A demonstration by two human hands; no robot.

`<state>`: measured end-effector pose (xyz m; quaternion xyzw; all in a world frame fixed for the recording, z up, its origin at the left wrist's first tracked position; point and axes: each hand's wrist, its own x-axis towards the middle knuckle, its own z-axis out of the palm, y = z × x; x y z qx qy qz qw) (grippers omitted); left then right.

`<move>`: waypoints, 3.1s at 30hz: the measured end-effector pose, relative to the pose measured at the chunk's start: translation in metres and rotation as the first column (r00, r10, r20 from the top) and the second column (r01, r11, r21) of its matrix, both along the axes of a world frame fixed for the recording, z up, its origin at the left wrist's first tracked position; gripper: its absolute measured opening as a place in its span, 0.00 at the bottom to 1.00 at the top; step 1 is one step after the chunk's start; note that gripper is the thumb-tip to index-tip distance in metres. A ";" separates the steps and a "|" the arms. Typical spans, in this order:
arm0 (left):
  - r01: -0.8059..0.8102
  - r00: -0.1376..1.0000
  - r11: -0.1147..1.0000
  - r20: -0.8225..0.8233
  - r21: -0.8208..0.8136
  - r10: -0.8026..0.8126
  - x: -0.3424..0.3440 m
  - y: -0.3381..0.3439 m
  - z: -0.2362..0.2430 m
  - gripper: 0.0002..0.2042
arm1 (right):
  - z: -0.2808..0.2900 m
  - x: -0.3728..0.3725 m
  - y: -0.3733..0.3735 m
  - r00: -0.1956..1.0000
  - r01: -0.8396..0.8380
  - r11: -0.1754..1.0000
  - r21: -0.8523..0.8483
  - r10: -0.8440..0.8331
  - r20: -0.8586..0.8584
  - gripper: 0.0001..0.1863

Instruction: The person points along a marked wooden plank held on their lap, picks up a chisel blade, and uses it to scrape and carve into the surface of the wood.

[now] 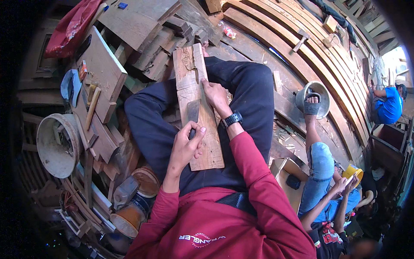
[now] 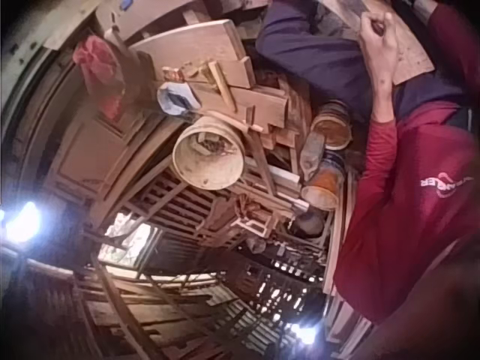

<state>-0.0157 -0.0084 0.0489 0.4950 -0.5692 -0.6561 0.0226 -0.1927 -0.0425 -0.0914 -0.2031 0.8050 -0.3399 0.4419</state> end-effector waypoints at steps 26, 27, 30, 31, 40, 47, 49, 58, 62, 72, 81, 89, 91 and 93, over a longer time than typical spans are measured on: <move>-0.192 0.831 0.871 -0.397 0.453 0.390 0.054 -0.011 -0.034 0.17 | 0.002 0.000 0.000 1.000 -0.023 1.000 -0.002 0.023 -0.012 0.36; -0.192 0.830 0.870 -0.398 0.453 0.390 0.051 -0.014 -0.032 0.17 | 0.002 0.001 0.000 1.000 -0.019 1.000 -0.001 0.019 -0.011 0.36; -0.107 0.887 0.923 -0.385 0.369 0.256 0.042 -0.017 -0.029 0.16 | 0.006 0.001 0.001 1.000 -0.010 1.000 -0.009 0.010 -0.013 0.36; -0.141 0.874 0.912 -0.384 0.386 0.298 0.037 -0.015 -0.031 0.16 | 0.008 0.001 0.001 1.000 -0.006 1.000 -0.020 0.006 -0.017 0.36; -0.265 0.852 0.870 -0.321 0.416 0.413 0.019 -0.005 -0.043 0.15 | 0.009 0.001 0.001 1.000 0.005 1.000 -0.014 -0.005 0.001 0.36; -0.304 0.881 0.885 -0.249 0.353 0.402 0.013 0.001 -0.033 0.12 | 0.007 0.001 0.000 1.000 0.009 0.999 -0.039 -0.009 0.009 0.36; -0.300 0.881 0.887 -0.256 0.351 0.399 0.012 0.007 -0.033 0.12 | 0.007 -0.002 0.001 0.998 -0.035 0.999 0.010 0.034 0.045 0.36; -0.242 0.909 0.913 -0.253 0.327 0.332 0.007 0.010 -0.033 0.12 | 0.006 0.001 0.000 1.000 -0.002 1.000 -0.013 0.002 0.009 0.36; -0.238 0.911 0.923 -0.262 0.301 0.320 0.010 0.015 -0.037 0.12 | -0.002 0.001 -0.001 0.999 -0.027 1.000 0.004 0.027 -0.029 0.36; -0.242 0.897 0.900 -0.269 0.362 0.350 0.013 0.018 -0.033 0.12 | 0.001 0.000 0.000 1.000 -0.018 1.000 0.000 0.018 -0.013 0.35; -0.234 0.905 0.914 -0.271 0.330 0.329 0.010 0.021 -0.038 0.12 | 0.002 0.000 0.001 0.998 -0.046 0.999 0.017 0.046 -0.034 0.36; -0.249 0.908 0.916 -0.254 0.314 0.334 0.005 0.019 -0.043 0.12 | 0.006 0.003 0.001 0.998 -0.024 1.000 0.019 0.025 -0.064 0.37; -0.237 0.906 0.921 -0.270 0.309 0.324 0.005 0.020 -0.044 0.12 | 0.001 0.002 0.001 0.998 -0.035 0.999 0.011 0.035 -0.060 0.38; -0.233 0.909 0.929 -0.276 0.288 0.313 0.005 0.021 -0.048 0.12 | -0.001 0.001 0.000 0.997 -0.038 0.999 0.009 0.039 -0.069 0.39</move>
